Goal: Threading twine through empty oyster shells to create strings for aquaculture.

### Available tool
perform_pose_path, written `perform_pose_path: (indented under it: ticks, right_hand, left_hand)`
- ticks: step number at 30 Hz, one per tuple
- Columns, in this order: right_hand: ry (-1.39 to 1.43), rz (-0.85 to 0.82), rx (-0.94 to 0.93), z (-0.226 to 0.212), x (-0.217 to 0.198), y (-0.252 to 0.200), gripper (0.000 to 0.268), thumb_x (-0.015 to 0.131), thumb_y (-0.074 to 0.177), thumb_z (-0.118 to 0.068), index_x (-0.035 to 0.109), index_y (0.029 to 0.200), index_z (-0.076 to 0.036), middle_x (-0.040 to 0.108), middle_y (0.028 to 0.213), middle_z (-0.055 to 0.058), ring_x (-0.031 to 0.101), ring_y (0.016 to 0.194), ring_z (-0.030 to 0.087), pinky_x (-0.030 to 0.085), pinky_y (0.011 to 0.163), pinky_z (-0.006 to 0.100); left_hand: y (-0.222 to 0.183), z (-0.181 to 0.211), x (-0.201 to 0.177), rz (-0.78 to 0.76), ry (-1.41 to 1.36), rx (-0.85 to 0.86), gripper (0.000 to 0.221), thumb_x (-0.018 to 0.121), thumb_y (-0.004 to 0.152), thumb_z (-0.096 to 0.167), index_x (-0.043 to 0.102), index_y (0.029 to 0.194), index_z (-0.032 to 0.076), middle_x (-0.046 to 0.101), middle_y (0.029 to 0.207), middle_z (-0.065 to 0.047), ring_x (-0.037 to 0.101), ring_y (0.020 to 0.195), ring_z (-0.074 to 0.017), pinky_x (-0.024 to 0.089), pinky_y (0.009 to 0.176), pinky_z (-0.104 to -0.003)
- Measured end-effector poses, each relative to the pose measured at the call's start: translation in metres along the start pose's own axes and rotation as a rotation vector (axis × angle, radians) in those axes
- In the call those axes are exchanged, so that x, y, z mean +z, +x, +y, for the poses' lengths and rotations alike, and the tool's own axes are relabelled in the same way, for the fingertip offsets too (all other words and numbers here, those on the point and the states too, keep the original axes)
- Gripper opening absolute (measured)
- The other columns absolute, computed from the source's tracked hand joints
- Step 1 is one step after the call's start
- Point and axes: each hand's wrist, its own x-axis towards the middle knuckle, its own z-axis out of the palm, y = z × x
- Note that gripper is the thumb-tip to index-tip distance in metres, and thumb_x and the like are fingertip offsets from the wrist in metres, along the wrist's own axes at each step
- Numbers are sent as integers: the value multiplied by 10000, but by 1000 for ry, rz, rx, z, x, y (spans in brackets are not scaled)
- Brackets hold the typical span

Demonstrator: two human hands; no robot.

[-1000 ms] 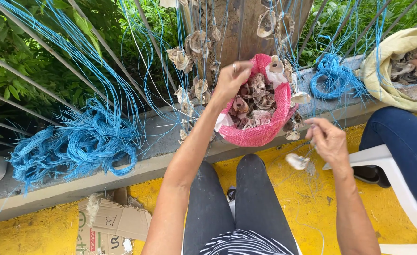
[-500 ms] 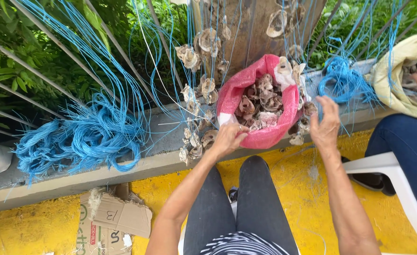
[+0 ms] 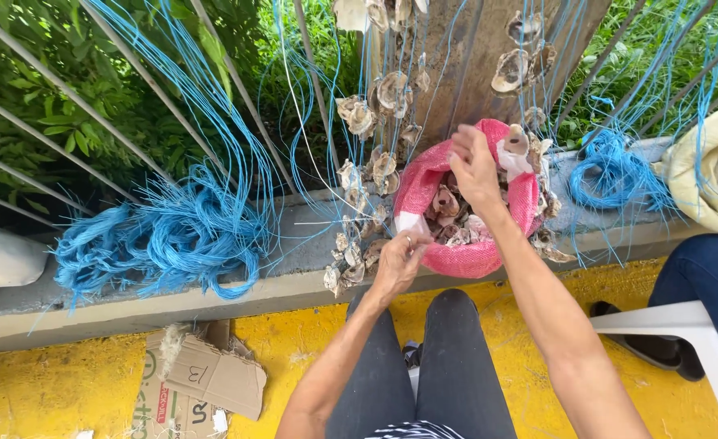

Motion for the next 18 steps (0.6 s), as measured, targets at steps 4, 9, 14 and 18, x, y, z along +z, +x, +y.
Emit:
perform_pose_path:
  ticks: [4,9,14,18]
  right_hand:
    - [124,5,51,6,23,46,601,570,1033,-68,257,1544,-25,413,1514,271,481,1406,330,405,1181,438]
    - [223,45,221,-29,44,60,417,546,1047,-150,440,1438,-55,713,1144,105,622,1118,176,508,961,365]
    - [371,21,40,-43,46,36,219,487,1116,-73,642,1262,-23,661,858,12,634,776,100,561,741,253]
    - [552,24,2,-72,31,-1,214,477,1122,-84,639,1245,-17,638,803,17,616,656,105,517,592,232]
  left_hand:
    - [-19,-3,-5,-4,-52,-114,178,663,939,59,746,1094,31,721,904,-81,680,822,-159,553,756,-329]
    - [-31,-12,-11,8,-146,-168,190,642,960,73,741,1117,31,733,954,-32,702,842,-103,573,756,-272]
    - [-22,-24,-13,43,-221,-211,196,637,982,78,734,1141,19,746,904,-37,701,818,-108,579,733,-261]
    - [-8,-14,-10,181,-155,-149,286,642,1001,84,653,1285,54,754,903,-37,714,788,-102,585,678,-248]
